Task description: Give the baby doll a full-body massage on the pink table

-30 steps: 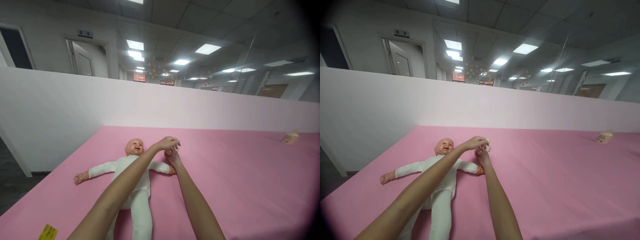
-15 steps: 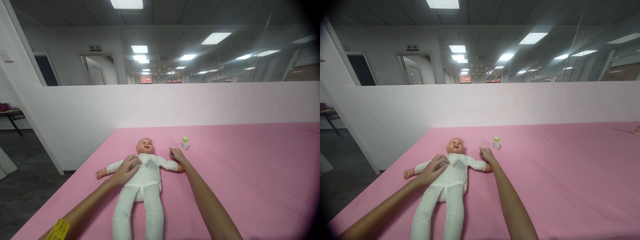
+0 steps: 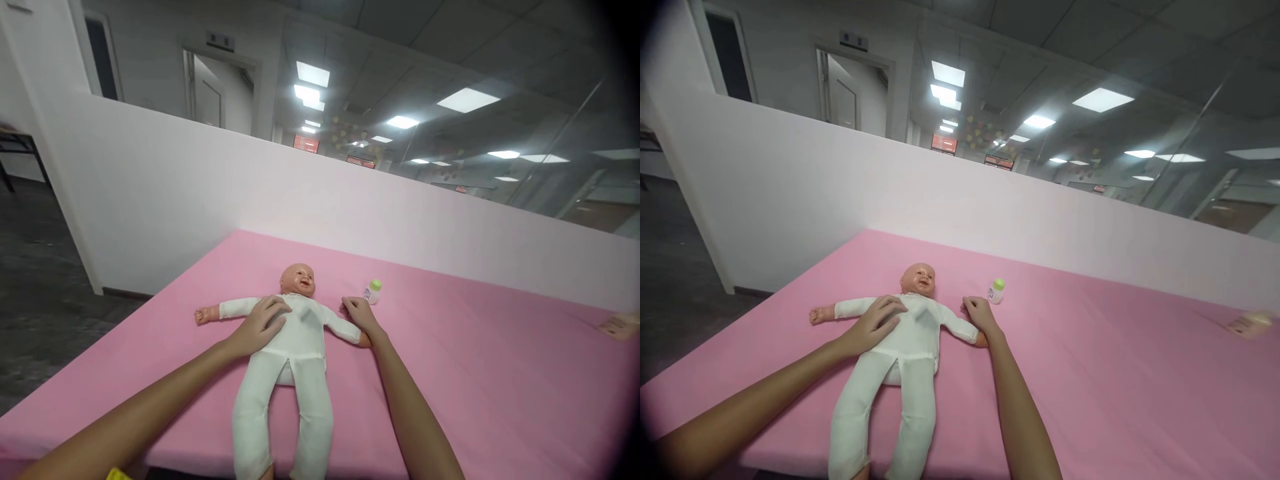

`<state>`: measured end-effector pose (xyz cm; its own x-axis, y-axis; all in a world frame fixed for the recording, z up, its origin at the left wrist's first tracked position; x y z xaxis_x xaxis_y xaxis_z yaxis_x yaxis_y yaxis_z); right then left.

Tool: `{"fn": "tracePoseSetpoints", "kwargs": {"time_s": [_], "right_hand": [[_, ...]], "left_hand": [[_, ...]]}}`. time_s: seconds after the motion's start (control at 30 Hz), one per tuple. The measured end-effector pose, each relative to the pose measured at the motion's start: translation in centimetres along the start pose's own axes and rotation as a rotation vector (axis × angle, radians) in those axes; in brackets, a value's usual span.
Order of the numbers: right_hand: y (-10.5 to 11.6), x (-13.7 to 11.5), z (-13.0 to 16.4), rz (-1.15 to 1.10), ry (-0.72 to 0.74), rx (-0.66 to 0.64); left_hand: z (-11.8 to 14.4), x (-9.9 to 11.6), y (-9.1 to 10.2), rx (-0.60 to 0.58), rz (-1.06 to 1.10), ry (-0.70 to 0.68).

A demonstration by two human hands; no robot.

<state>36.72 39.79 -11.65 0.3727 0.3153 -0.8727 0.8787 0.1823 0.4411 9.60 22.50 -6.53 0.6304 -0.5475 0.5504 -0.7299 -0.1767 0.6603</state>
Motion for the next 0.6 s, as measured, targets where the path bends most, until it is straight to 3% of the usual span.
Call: {"fn": "tracePoseSetpoints", "kwargs": {"time_s": [0.13, 0.23, 0.3, 0.4, 0.53, 0.6], "right_hand": [[-0.5, -6.6, 1.9, 0.137, 0.247, 0.100], [-4.8, -11.5, 3.7, 0.140, 0.438, -0.044], [-8.0, -13.3, 5.0, 0.171, 0.519, -0.155], [-10.6, -13.5, 6.5, 0.202, 0.566, -0.205], [-11.7, -10.7, 8.0, 0.179, 0.486, -0.280], [-11.9, -9.6, 8.4, 0.141, 0.457, -0.296]], "left_hand": [[0.1, 0.7, 0.2, 0.049, 0.016, -0.066], [-0.4, 1.0, -0.1, 0.063, 0.033, -0.102], [-0.7, 0.8, -0.5, 0.060, 0.034, -0.090], [-0.9, 0.0, -1.5, -0.011, 0.048, -0.048], [0.1, -0.8, -2.9, -0.190, 0.104, 0.015], [0.4, -0.7, -2.9, -0.211, 0.106, 0.019]]}}
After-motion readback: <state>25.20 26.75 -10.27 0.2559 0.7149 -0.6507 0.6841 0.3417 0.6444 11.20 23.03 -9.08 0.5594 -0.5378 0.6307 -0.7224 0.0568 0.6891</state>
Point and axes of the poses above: each hand's wrist, its own z-axis away from the middle knuckle, its own y-axis out of the back of the hand, x = y × z, the point moved 9 cm from there along -z, towards the middle knuckle
